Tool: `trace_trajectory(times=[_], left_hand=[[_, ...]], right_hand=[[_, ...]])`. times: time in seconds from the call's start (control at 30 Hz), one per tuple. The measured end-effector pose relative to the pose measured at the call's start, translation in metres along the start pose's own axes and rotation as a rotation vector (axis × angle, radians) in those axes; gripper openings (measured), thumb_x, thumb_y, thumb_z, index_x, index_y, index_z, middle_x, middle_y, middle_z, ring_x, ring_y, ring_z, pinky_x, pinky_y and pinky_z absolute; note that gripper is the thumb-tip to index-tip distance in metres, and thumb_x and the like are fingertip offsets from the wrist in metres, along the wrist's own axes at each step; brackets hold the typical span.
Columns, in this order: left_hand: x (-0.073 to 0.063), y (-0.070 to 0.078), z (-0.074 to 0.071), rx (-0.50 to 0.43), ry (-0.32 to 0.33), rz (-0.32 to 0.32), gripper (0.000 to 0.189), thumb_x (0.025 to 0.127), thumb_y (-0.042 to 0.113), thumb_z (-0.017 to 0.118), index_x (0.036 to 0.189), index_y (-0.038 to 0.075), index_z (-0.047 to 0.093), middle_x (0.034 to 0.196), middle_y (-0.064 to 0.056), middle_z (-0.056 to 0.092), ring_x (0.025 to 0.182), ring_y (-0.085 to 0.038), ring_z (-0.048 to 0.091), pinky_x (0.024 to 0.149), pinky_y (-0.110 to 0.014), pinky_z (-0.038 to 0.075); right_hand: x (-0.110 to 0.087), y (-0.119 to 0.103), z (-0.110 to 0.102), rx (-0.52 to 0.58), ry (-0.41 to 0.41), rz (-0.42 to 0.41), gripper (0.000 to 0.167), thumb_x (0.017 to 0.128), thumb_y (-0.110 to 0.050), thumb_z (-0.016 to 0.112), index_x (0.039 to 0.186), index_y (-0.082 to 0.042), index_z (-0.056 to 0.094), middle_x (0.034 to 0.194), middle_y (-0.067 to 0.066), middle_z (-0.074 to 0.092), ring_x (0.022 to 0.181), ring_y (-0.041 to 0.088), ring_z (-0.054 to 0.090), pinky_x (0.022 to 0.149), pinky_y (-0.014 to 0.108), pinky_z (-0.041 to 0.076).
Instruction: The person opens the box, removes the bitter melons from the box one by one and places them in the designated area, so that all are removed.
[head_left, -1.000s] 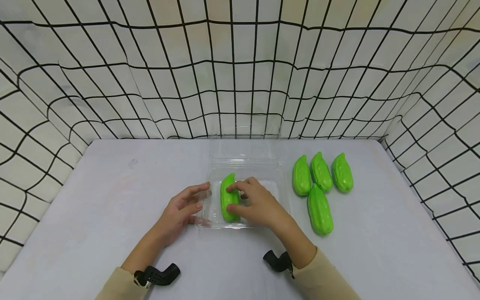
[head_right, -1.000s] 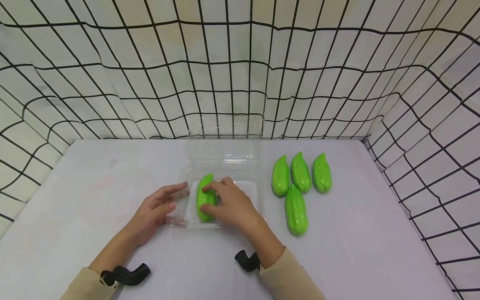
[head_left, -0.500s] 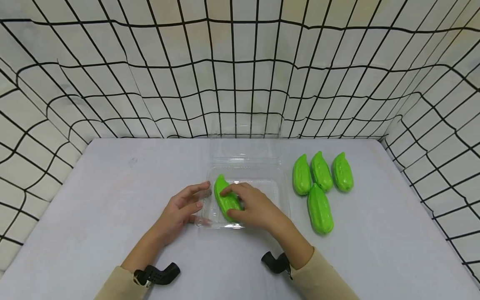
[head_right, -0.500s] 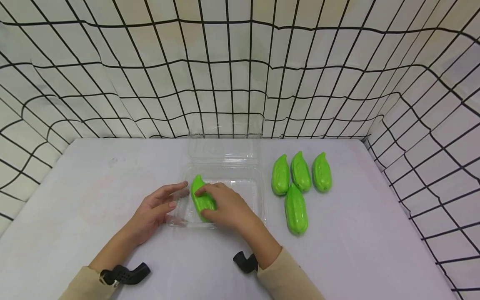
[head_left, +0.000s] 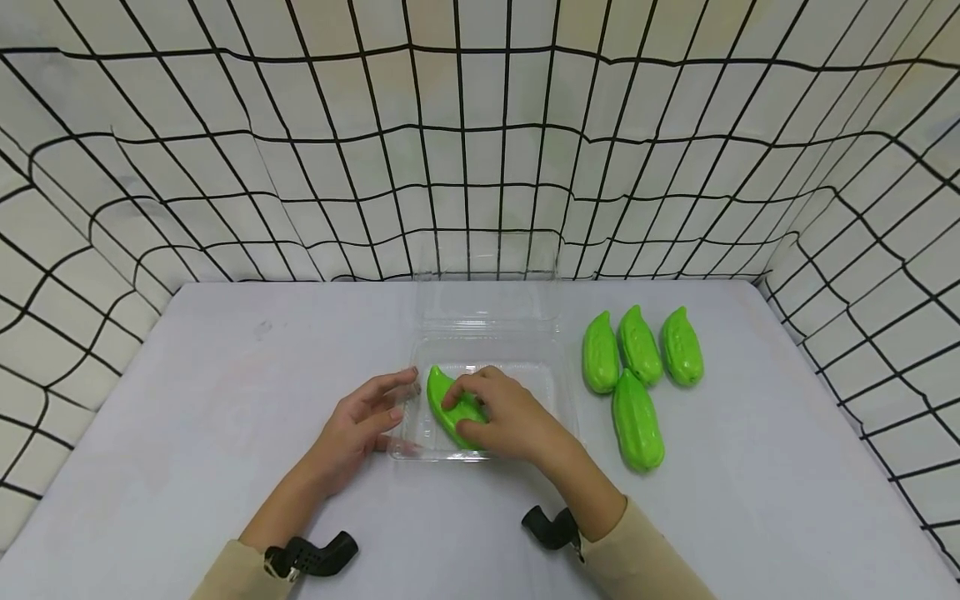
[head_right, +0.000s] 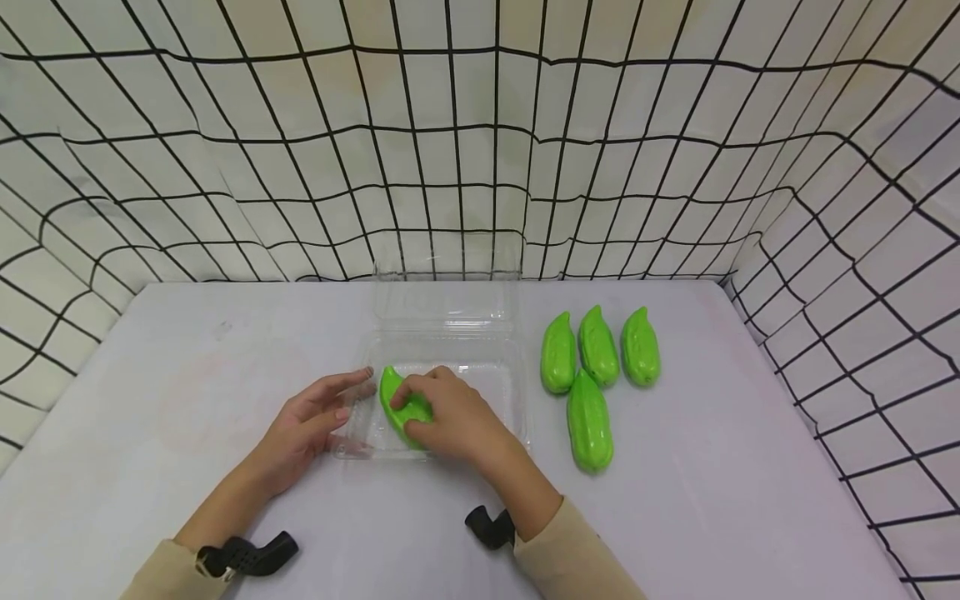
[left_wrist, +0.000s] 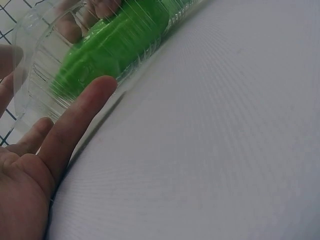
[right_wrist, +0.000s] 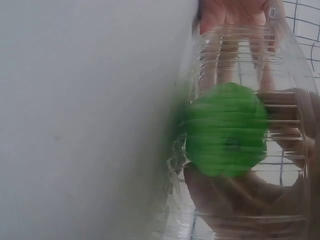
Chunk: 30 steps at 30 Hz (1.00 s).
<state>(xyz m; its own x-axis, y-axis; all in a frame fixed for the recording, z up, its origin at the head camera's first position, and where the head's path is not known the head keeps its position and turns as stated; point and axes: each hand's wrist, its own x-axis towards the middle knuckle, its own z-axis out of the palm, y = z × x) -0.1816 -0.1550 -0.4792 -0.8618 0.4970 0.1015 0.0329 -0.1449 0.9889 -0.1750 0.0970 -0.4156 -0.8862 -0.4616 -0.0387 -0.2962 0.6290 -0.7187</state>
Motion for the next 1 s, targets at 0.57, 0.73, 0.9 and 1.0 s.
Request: trace_trajectory(times=[0.57,0.73,0.9,1.0], left_hand=[[0.0,0.0,0.0,0.009,0.0,-0.022,0.05,0.101,0.005,0.051,0.148,-0.003,0.035,0.159,-0.016,0.031,0.14,-0.017,0.042,0.078,-0.046,0.062],[-0.001,-0.002,-0.001,0.004,0.001,-0.017,0.048,0.101,0.004,0.05,0.148,0.0,0.038,0.158,-0.014,0.034,0.139,-0.017,0.043,0.078,-0.044,0.063],[-0.001,-0.002,-0.001,-0.001,0.001,-0.005,0.047,0.101,0.002,0.05,0.147,0.0,0.039,0.157,-0.014,0.035,0.138,-0.018,0.043,0.077,-0.044,0.063],[-0.001,-0.002,-0.001,0.001,0.003,-0.008,0.048,0.101,0.003,0.05,0.147,-0.002,0.038,0.158,-0.013,0.034,0.14,-0.018,0.042,0.077,-0.044,0.063]], right_hand=[[-0.002,0.001,-0.003,-0.016,-0.008,-0.001,0.047,0.082,-0.011,0.061,0.126,-0.025,0.069,0.134,0.004,0.058,0.121,0.021,0.055,0.095,0.041,0.05],[-0.003,0.003,-0.007,0.025,0.025,0.011,0.045,0.082,-0.011,0.066,0.124,-0.026,0.07,0.134,0.004,0.058,0.122,0.023,0.055,0.097,0.044,0.051],[-0.003,0.005,-0.011,0.052,0.065,0.008,0.044,0.082,-0.012,0.069,0.123,-0.026,0.07,0.132,0.003,0.059,0.121,0.023,0.055,0.099,0.045,0.051],[-0.003,0.005,-0.014,0.06,0.083,0.001,0.044,0.082,-0.012,0.07,0.123,-0.026,0.07,0.131,0.002,0.059,0.121,0.022,0.055,0.1,0.045,0.051]])
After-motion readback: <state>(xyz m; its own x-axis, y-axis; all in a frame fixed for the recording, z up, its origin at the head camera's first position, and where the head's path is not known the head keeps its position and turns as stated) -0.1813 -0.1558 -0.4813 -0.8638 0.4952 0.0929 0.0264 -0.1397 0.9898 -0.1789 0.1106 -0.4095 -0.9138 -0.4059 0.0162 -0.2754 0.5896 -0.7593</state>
